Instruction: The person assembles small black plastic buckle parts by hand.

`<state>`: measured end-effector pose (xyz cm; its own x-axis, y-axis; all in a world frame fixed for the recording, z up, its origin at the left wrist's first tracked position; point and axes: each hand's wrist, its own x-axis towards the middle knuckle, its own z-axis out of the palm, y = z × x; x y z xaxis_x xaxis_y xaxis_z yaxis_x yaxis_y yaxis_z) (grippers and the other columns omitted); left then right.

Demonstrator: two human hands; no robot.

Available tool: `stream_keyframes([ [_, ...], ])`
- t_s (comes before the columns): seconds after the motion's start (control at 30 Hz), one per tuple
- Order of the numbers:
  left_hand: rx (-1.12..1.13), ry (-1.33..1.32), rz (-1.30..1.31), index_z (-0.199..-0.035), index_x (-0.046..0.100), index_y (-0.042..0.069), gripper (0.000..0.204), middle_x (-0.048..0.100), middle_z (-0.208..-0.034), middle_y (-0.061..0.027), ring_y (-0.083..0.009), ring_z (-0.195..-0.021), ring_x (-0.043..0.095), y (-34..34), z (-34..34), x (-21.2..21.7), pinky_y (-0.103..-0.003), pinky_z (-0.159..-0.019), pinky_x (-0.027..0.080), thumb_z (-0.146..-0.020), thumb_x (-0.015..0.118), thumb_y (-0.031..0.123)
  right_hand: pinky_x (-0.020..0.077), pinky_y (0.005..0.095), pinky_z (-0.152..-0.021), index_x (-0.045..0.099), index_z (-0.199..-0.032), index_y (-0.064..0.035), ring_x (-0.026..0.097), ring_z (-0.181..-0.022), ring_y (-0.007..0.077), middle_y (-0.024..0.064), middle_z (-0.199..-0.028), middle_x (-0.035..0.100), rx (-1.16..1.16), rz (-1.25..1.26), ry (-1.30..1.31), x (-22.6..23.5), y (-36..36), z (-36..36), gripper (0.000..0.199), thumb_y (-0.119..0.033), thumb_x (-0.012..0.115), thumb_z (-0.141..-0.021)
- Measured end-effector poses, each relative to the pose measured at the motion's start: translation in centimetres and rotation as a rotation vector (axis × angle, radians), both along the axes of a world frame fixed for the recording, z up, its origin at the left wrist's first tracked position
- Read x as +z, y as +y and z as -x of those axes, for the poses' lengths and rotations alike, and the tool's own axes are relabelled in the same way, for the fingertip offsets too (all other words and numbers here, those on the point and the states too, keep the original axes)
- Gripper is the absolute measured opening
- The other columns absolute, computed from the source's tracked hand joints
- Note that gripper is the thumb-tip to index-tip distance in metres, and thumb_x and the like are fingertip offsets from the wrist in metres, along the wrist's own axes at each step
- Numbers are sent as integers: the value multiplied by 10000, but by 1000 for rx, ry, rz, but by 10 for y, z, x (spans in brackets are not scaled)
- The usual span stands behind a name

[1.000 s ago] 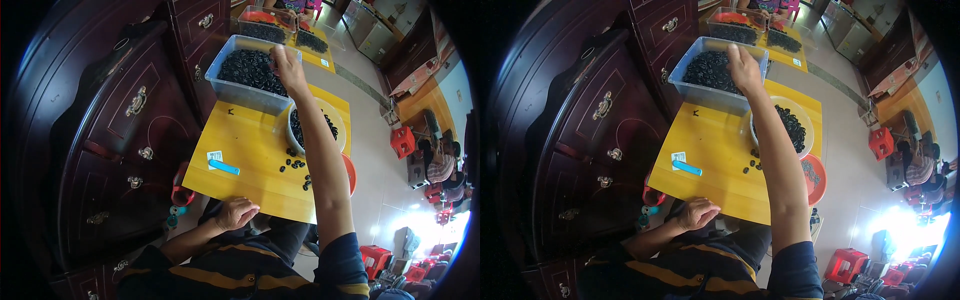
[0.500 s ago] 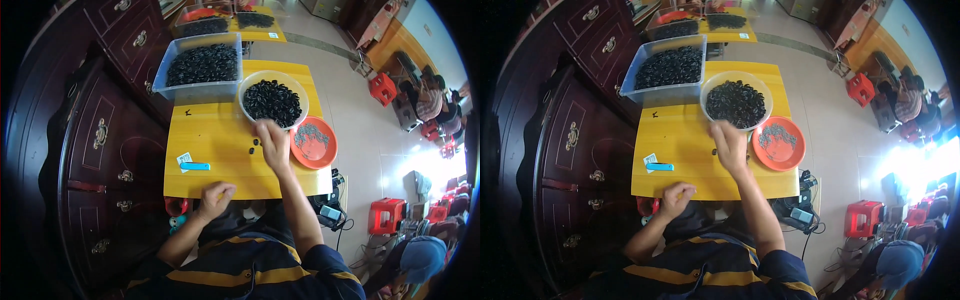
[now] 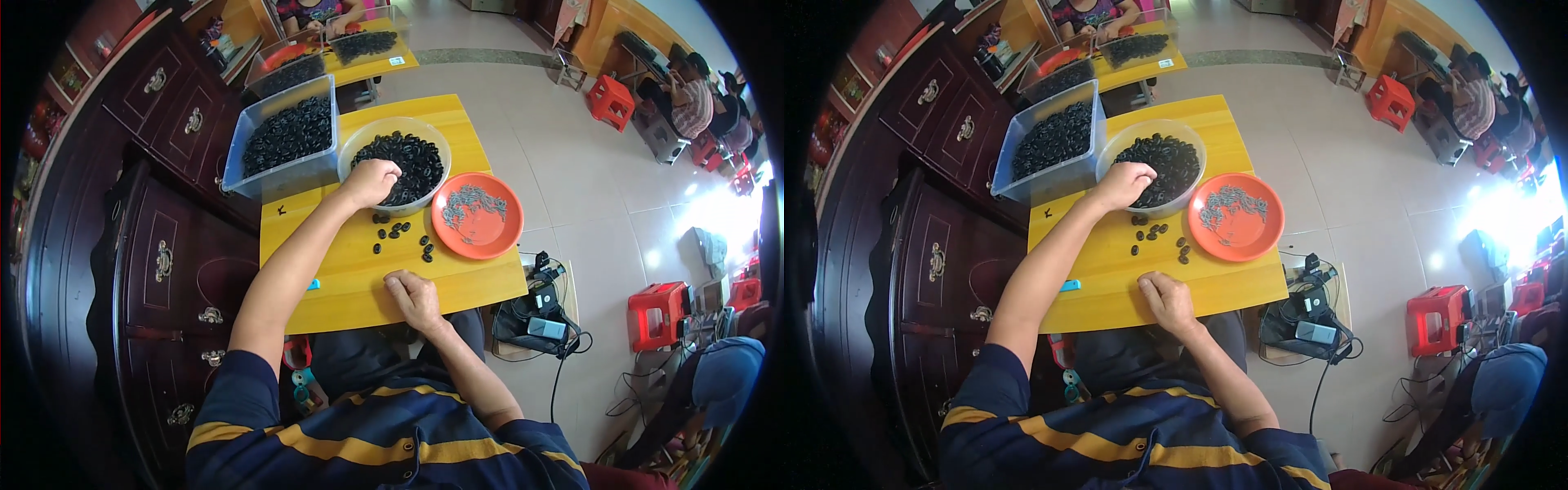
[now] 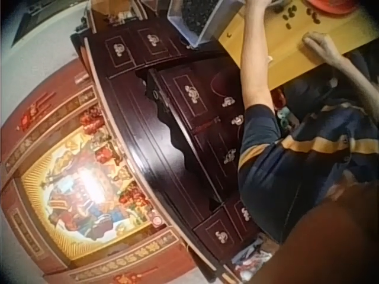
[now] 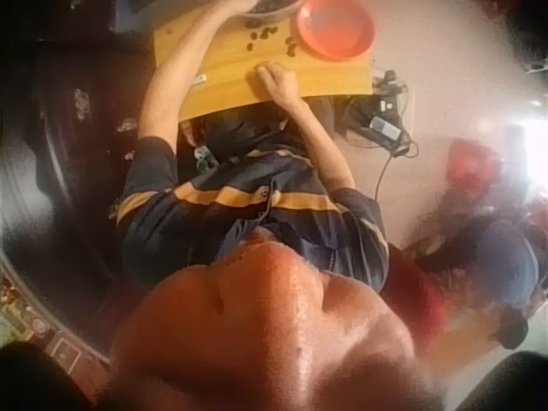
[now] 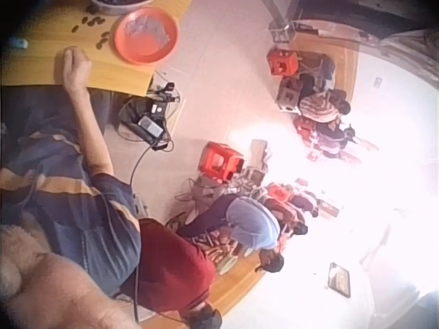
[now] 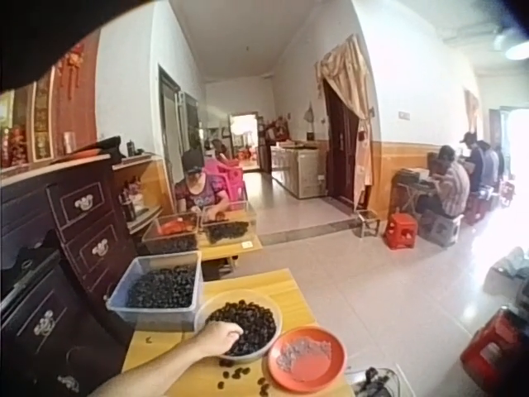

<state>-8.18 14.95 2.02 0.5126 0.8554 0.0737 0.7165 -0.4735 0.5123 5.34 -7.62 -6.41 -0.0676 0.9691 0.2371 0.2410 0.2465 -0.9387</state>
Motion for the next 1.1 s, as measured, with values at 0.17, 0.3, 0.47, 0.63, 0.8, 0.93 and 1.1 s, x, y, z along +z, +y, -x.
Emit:
stream_keyframes([
  [0.17, -30, 429, 152, -1278, 602, -45, 472, 623, -1256, -299, -390, -1197, 607, 29, -24, -12, -433, -1047, 466, -903, 627, 238, 541, 398, -726, 692, -987, -26, 681, -815, 369, 180, -867, 686, 34, -34, 31, 3, 1, -3, 151, -158, 619, -970],
  [0.3, -23, 499, 237, -1358, 456, -131, 727, 512, -1377, -344, -428, -1288, 525, 31, -45, -11, -438, -1099, 426, -906, 638, 408, 546, 382, -725, 695, -985, -13, 695, -808, 347, 172, -863, 694, 39, -73, 8, 3, -2, -5, 171, -163, 614, -977],
  [0.47, 46, 626, 136, -1365, 476, -76, 697, 520, -1362, -305, -425, -1261, 544, 22, -53, -15, -454, -1071, 459, -902, 639, 419, 545, 404, -724, 688, -969, -15, 684, -808, 362, 177, -863, 689, 51, -73, -12, 4, 1, -3, 159, -156, 616, -968],
  [0.63, 77, 633, 174, -1321, 539, -74, 654, 500, -1379, -316, -424, -1251, 551, 22, -57, -12, -447, -1086, 450, -889, 645, 406, 544, 423, -715, 686, -950, -23, 678, -795, 374, 185, -851, 684, 39, -95, -2, 4, 1, -2, 143, -152, 624, -958],
  [0.8, 155, 538, 155, -1342, 521, -75, 634, 446, -1412, -337, -452, -1249, 543, 11, -59, -15, -450, -1082, 456, -883, 666, 337, 544, 421, -717, 688, -953, -25, 683, -799, 372, 184, -855, 689, 32, -102, -14, 1, 0, -1, 141, -153, 627, -959],
  [0.93, 149, 487, 81, -1297, 563, -65, 548, 484, -1378, -331, -443, -1233, 562, 13, -52, -25, -450, -1047, 481, -875, 665, 270, 545, 420, -720, 689, -958, -26, 684, -806, 376, 189, -859, 688, 33, -53, -15, 6, -3, 2, 153, -165, 625, -963],
  [1.1, 136, 465, 59, -1142, 696, -2, 362, 680, -1159, -256, -387, -1093, 668, 22, -57, -30, -462, -943, 545, -837, 643, 185, 544, 425, -710, 689, -961, -27, 683, -808, 385, 200, -863, 685, 8, -70, -33, -4, 1, 2, 175, -189, 623, -969],
])
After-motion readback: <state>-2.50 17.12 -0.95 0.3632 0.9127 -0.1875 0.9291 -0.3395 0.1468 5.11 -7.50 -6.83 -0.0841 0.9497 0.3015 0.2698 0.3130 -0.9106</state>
